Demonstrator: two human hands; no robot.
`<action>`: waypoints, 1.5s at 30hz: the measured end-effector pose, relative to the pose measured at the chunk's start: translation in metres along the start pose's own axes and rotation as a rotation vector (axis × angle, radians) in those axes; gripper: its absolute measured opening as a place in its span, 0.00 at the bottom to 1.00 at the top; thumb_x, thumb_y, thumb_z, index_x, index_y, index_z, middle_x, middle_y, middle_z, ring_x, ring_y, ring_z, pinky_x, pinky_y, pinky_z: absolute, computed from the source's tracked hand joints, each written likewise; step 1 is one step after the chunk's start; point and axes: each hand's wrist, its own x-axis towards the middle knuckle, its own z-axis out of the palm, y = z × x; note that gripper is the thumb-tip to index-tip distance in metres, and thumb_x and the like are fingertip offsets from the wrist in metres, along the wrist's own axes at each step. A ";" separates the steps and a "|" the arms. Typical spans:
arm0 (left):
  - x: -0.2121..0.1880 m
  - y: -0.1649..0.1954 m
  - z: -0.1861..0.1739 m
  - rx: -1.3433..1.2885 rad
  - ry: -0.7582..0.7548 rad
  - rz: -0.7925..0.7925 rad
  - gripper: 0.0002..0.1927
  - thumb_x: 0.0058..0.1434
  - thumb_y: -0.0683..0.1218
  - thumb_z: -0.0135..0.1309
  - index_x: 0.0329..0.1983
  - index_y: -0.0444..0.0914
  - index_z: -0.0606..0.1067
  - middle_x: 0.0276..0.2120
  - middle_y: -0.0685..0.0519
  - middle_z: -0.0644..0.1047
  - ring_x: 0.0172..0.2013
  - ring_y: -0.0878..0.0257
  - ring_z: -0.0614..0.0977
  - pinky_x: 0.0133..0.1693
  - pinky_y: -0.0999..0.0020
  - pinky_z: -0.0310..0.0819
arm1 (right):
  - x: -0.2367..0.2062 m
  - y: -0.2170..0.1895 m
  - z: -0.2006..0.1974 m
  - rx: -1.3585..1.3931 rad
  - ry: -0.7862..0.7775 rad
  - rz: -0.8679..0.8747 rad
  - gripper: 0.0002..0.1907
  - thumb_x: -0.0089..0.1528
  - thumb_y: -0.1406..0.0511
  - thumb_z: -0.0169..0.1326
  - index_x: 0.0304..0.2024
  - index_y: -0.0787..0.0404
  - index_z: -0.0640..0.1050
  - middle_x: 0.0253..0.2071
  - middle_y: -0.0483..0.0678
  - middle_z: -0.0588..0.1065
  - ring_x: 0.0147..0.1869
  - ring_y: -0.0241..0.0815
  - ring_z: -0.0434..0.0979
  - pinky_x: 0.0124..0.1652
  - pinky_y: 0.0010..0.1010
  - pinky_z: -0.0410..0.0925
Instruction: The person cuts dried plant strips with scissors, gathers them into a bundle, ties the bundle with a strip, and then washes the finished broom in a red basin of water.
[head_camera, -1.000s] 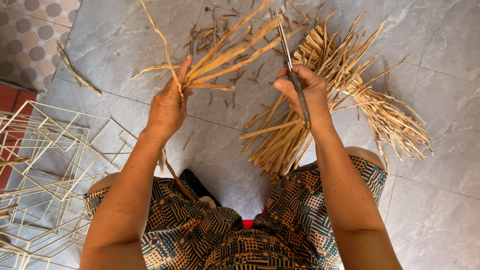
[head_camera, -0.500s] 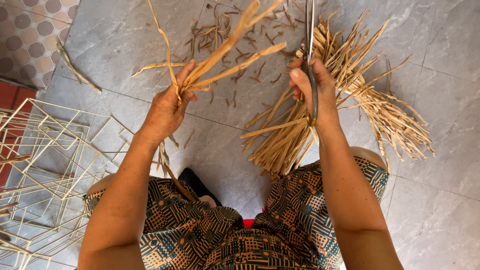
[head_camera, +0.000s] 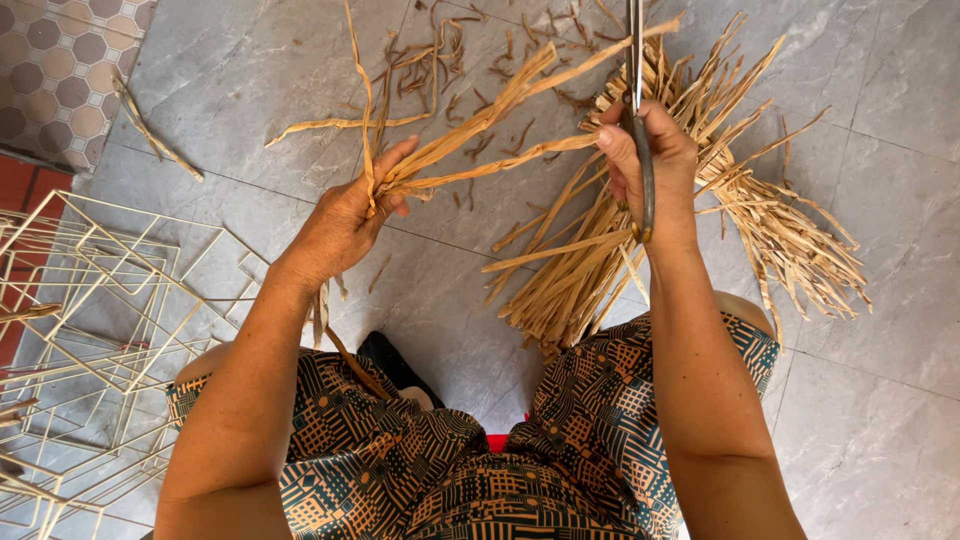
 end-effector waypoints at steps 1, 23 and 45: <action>0.001 -0.001 0.000 0.005 0.003 -0.005 0.32 0.73 0.45 0.48 0.77 0.59 0.56 0.37 0.51 0.79 0.41 0.61 0.81 0.50 0.61 0.76 | 0.000 0.000 0.000 0.005 0.009 0.004 0.14 0.64 0.60 0.66 0.44 0.61 0.78 0.24 0.38 0.68 0.21 0.27 0.62 0.21 0.20 0.57; 0.004 -0.006 0.007 0.010 -0.008 0.068 0.36 0.70 0.40 0.49 0.76 0.59 0.55 0.44 0.54 0.79 0.40 0.63 0.82 0.48 0.61 0.79 | -0.027 0.019 0.048 -0.540 -0.226 -0.322 0.28 0.55 0.59 0.75 0.53 0.63 0.79 0.29 0.41 0.68 0.31 0.32 0.64 0.33 0.25 0.64; -0.009 -0.028 0.016 0.645 0.118 0.191 0.44 0.63 0.35 0.53 0.76 0.63 0.54 0.38 0.50 0.73 0.28 0.50 0.80 0.30 0.55 0.79 | 0.006 -0.022 -0.050 -0.224 -0.259 -0.034 0.26 0.61 0.53 0.68 0.55 0.58 0.79 0.39 0.41 0.77 0.42 0.32 0.75 0.43 0.22 0.69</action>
